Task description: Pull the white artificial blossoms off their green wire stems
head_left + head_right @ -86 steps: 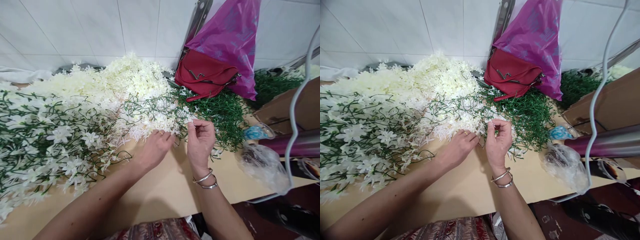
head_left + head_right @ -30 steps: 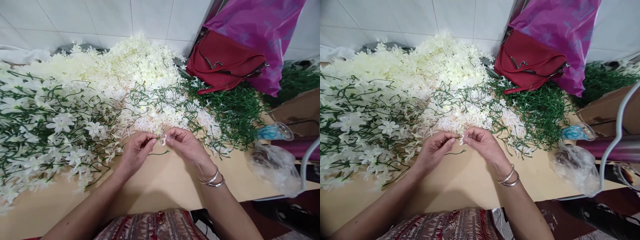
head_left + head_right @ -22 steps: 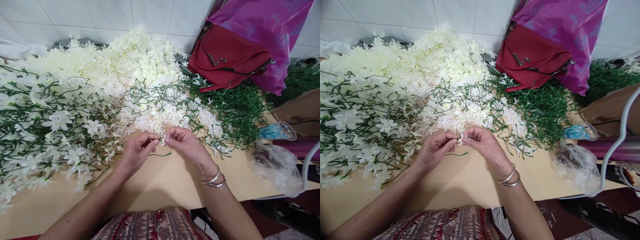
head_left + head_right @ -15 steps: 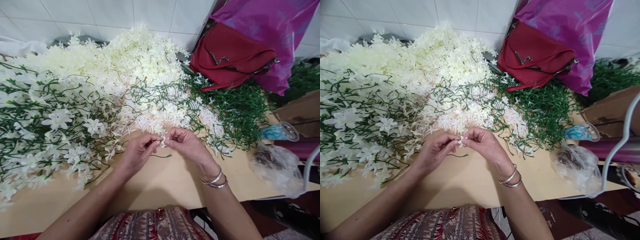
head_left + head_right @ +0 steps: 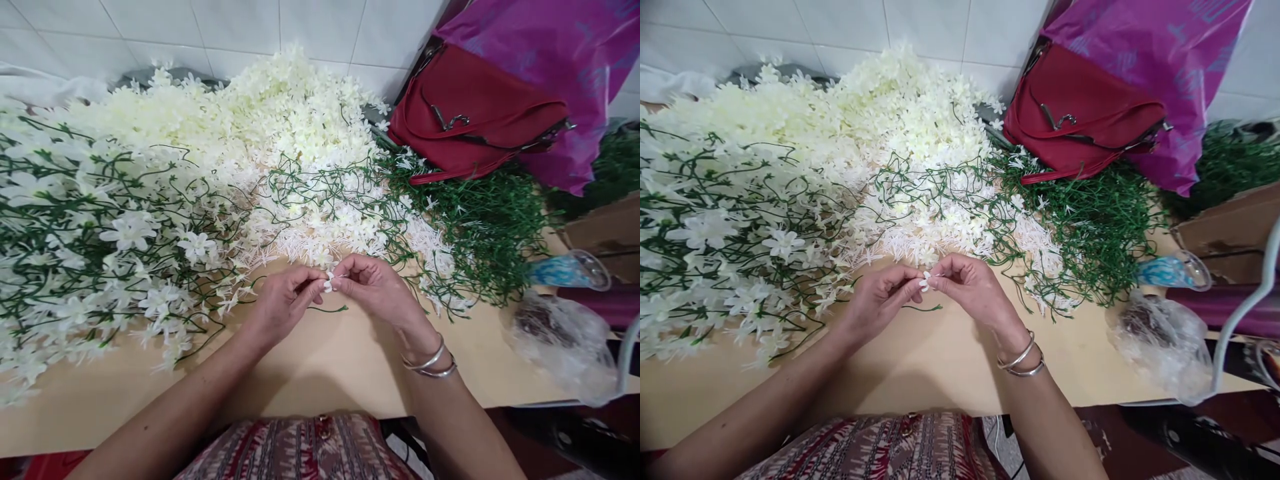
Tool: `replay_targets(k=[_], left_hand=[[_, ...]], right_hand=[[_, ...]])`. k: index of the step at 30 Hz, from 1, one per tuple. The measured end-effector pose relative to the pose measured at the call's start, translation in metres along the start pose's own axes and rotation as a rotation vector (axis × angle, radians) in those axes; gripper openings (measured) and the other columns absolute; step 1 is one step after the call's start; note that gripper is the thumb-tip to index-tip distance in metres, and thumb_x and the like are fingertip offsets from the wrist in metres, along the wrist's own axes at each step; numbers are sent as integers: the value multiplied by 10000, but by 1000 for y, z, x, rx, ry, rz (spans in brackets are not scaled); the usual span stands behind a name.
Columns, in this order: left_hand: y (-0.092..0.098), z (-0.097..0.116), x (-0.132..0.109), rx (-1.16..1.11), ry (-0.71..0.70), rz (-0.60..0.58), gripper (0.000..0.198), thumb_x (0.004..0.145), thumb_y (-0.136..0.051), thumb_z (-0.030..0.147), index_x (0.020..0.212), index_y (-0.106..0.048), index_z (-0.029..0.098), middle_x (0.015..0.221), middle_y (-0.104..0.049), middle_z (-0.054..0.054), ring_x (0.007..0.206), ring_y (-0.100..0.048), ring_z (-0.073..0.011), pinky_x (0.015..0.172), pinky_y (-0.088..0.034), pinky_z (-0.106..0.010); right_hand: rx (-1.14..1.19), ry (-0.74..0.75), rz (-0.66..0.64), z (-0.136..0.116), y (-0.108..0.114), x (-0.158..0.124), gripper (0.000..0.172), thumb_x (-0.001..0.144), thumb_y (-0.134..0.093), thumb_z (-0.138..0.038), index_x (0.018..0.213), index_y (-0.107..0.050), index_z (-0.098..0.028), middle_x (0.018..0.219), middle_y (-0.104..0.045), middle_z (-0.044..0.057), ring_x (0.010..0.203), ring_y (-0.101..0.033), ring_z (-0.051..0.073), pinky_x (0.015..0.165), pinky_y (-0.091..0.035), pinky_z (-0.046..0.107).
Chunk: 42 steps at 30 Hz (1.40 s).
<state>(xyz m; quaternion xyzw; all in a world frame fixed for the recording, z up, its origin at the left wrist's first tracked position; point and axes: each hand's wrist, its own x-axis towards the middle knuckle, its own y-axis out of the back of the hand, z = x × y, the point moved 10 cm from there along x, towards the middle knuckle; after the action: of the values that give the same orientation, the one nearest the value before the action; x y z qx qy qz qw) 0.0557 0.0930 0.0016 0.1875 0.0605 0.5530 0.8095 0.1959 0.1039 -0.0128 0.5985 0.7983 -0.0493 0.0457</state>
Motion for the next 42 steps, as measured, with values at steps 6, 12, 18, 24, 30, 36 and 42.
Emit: replay_targets(k=[6,12,18,24,30,36,42], left_hand=[[0,-13,0,-191,73,-5,220,971,-672,303,1145,-759,201,902,-823,-53,808,-790,-180,755,-614,-293],[0,-16,-2,-227,123,21,171,963,-689,344,1012,-745,190,864,-818,-49,794,-798,-175,718,-627,-263],[-6,-18,-4,-236,149,-14,219,997,-641,388,1009,-703,178,839,-820,-55,780,-802,-180,724,-630,-269],[-5,-12,-3,-206,127,-19,202,1004,-632,374,998,-707,187,864,-828,-50,827,-814,-192,753,-630,-273],[-6,-14,-4,-318,151,32,199,1002,-642,368,978,-681,175,842,-816,-49,808,-811,-190,741,-644,-271],[-10,-16,-3,-436,180,58,226,986,-680,394,980,-684,168,840,-795,-40,795,-802,-169,766,-643,-253],[-22,-12,-1,-669,221,24,287,978,-693,444,1006,-656,161,909,-763,-30,810,-789,-150,812,-649,-268]], right_hand=[[27,-17,20,2,5,0,258,776,-891,-404,808,-730,-206,754,-675,-16,709,-581,137,710,-494,303],[32,-13,-6,3,3,0,253,793,-880,-423,820,-737,-216,770,-688,-8,732,-601,145,729,-504,310],[24,-9,-16,4,2,0,256,792,-886,-419,811,-734,-214,754,-675,-13,710,-581,140,706,-491,302],[42,-4,-1,5,0,1,278,776,-898,-427,792,-723,-212,743,-675,-15,696,-577,139,694,-489,298],[36,6,60,4,1,0,297,764,-906,-451,792,-723,-218,760,-693,-4,704,-588,148,684,-496,311],[65,2,70,6,-2,-1,289,804,-884,-458,832,-713,-227,812,-708,11,748,-625,166,728,-525,343],[103,80,115,-6,17,-2,262,827,-878,-433,940,-729,-249,858,-693,2,779,-616,164,749,-512,319]])
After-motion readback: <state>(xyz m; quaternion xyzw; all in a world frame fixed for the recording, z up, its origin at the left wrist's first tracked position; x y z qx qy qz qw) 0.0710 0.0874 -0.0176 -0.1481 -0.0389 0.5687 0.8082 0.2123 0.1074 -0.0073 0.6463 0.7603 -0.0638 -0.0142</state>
